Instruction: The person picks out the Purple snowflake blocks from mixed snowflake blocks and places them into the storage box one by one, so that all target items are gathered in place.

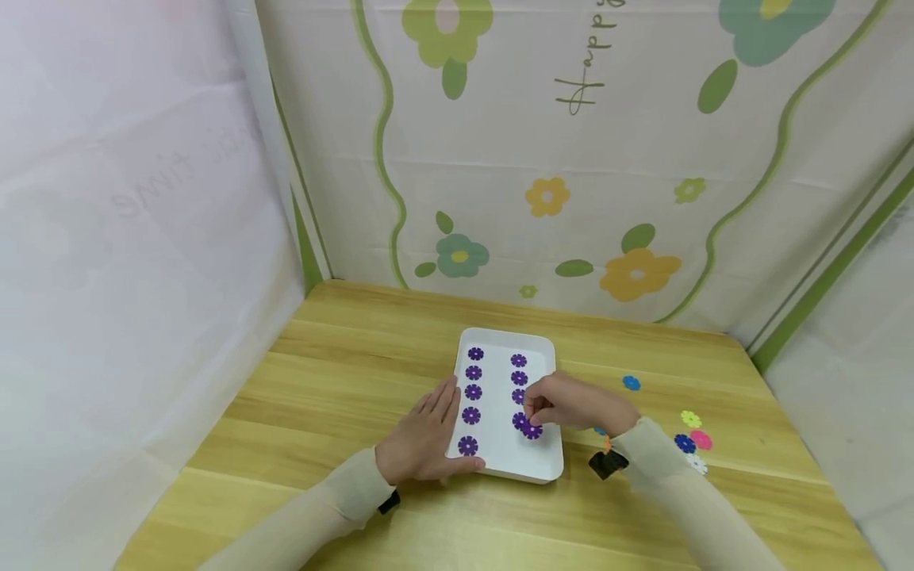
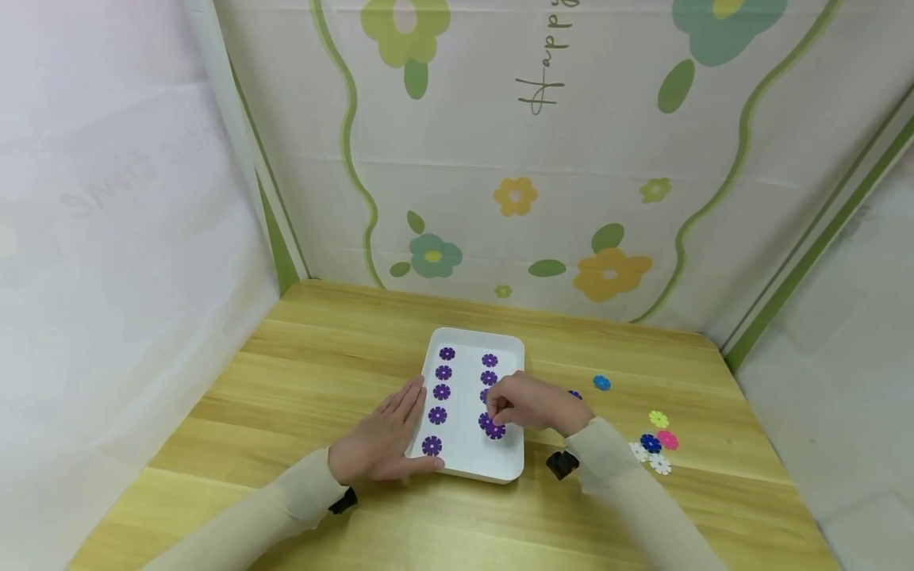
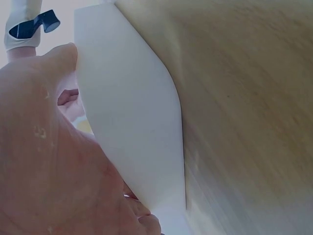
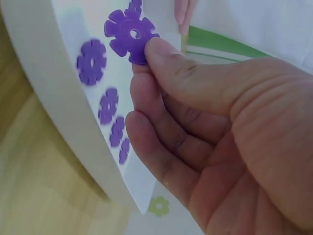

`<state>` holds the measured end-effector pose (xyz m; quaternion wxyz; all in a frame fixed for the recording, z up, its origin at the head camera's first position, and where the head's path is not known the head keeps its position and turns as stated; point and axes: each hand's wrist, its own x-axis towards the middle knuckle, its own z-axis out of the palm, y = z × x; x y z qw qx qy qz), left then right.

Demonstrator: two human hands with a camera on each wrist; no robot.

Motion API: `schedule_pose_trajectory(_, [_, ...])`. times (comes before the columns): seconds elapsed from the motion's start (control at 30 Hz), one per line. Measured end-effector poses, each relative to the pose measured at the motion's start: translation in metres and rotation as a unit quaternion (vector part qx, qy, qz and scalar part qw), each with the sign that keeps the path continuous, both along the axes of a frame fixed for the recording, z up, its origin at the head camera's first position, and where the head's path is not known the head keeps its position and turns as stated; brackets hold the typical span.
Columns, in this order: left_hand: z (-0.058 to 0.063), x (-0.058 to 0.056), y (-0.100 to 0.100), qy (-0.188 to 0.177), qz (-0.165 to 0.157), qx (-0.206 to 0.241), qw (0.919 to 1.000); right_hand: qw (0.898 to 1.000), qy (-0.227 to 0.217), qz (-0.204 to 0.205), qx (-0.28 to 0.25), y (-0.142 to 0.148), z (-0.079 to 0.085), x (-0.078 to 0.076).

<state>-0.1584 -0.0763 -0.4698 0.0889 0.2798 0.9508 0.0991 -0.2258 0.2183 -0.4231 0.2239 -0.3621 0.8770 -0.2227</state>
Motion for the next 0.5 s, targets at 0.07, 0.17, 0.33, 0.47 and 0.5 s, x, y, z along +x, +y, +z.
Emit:
schedule_pose_trajectory(0.07, [-0.001,0.0,0.0,0.0,-0.002,-0.002,1.0,1.0,-0.003,-0.005,0.004,-0.006,-0.005,0.002])
schedule_pose_trajectory(0.17, [-0.001,0.001,0.001,-0.001,-0.003,-0.001,1.0,1.0,0.001,-0.012,0.003,-0.011,-0.012,0.007])
schedule_pose_trajectory(0.33, [0.0,0.0,0.001,-0.001,-0.004,0.006,1.0,1.0,-0.003,-0.017,-0.012,-0.011,-0.022,0.014])
schedule_pose_trajectory(0.47, [-0.002,0.0,0.0,0.0,-0.004,0.003,1.0,0.999,-0.015,-0.027,-0.021,-0.011,-0.03,0.016])
schedule_pose_trajectory(0.5, [-0.001,0.0,0.0,0.0,-0.003,0.0,1.0,0.999,-0.016,-0.027,-0.023,-0.011,-0.032,0.016])
